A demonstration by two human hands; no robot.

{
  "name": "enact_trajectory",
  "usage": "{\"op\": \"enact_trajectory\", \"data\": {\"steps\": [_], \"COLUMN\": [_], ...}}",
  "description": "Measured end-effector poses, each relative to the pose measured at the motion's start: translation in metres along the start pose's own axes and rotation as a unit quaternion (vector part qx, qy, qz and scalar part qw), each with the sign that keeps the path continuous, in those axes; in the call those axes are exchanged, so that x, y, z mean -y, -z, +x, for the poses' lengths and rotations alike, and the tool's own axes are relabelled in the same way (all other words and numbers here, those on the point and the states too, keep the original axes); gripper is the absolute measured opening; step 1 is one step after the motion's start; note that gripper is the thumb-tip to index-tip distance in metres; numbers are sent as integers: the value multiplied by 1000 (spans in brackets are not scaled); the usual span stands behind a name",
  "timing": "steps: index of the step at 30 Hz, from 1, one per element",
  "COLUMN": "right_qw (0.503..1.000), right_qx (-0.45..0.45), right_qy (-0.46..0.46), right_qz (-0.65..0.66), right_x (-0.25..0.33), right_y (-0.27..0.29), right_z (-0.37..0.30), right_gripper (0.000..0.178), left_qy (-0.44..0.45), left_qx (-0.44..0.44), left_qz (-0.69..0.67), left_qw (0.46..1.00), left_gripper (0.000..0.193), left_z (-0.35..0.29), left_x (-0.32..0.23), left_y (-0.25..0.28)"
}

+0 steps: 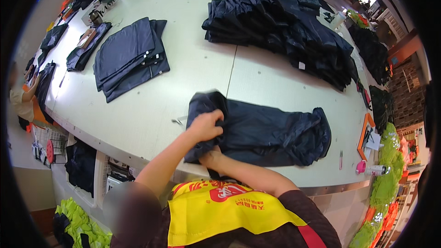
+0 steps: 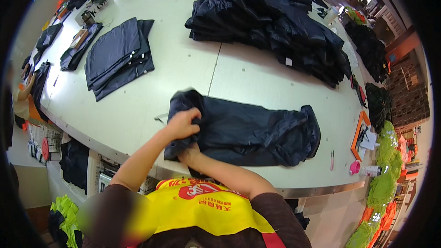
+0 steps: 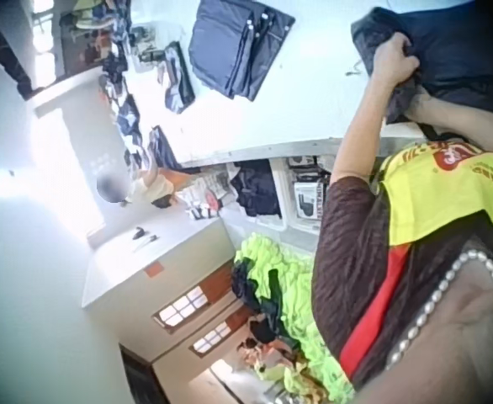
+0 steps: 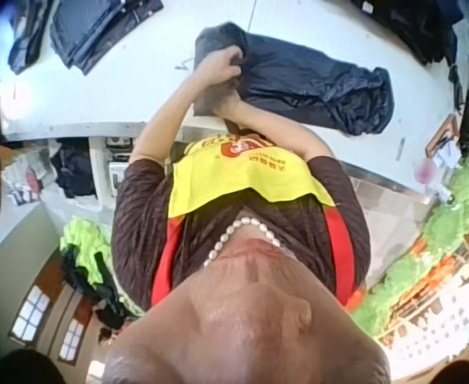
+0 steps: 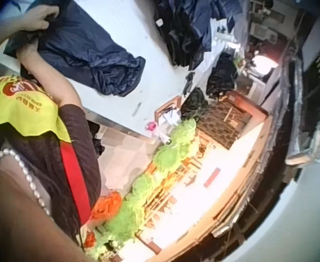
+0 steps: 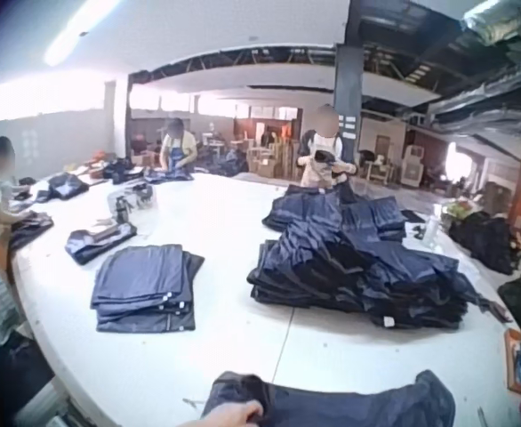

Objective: The person folds a black jacket on a table, aligns the edges, and places it into a small black drawstring bag. They then retrieve another jacket from a basket and repeat the folding process.

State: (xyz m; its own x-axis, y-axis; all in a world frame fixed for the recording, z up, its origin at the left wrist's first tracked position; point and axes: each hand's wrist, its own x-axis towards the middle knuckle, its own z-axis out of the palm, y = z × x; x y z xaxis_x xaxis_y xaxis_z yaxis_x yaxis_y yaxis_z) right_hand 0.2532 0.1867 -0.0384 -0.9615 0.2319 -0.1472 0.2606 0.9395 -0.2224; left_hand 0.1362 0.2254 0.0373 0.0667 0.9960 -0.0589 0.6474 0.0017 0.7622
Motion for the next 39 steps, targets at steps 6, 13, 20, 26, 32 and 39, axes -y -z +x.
{"op": "enact_trajectory", "data": {"steps": [6,13,20,26,32,39], "right_qw": [857,846,850,802,819,954], "right_qx": [337,-444,-371,-506,-567,-276], "right_qy": [177,-288,-349,-303,-77,33], "right_qz": [347,-70,-138,-91,54,115], "right_x": [-67,-350,-434,-420,-271,-106], "right_y": [164,309,319,333,316,170], "right_z": [-45,16,88,35,-88,-167], "right_gripper": [47,65,39,31,26,59], "left_qy": [17,-32,-39,-34,81,-6], "left_qx": [-29,-74,-99,-88,-72,-36], "left_qz": [127,103,98,101,96,24], "left_qw": [991,991,990,990,989,999], "left_gripper": [24,19,19,20,34,62], "left_z": [-15,-18,-21,-17,-19,-45], "left_x": [12,15,19,16,10,2], "left_y": [-59,-68,-68,-67,-75,-106]}}
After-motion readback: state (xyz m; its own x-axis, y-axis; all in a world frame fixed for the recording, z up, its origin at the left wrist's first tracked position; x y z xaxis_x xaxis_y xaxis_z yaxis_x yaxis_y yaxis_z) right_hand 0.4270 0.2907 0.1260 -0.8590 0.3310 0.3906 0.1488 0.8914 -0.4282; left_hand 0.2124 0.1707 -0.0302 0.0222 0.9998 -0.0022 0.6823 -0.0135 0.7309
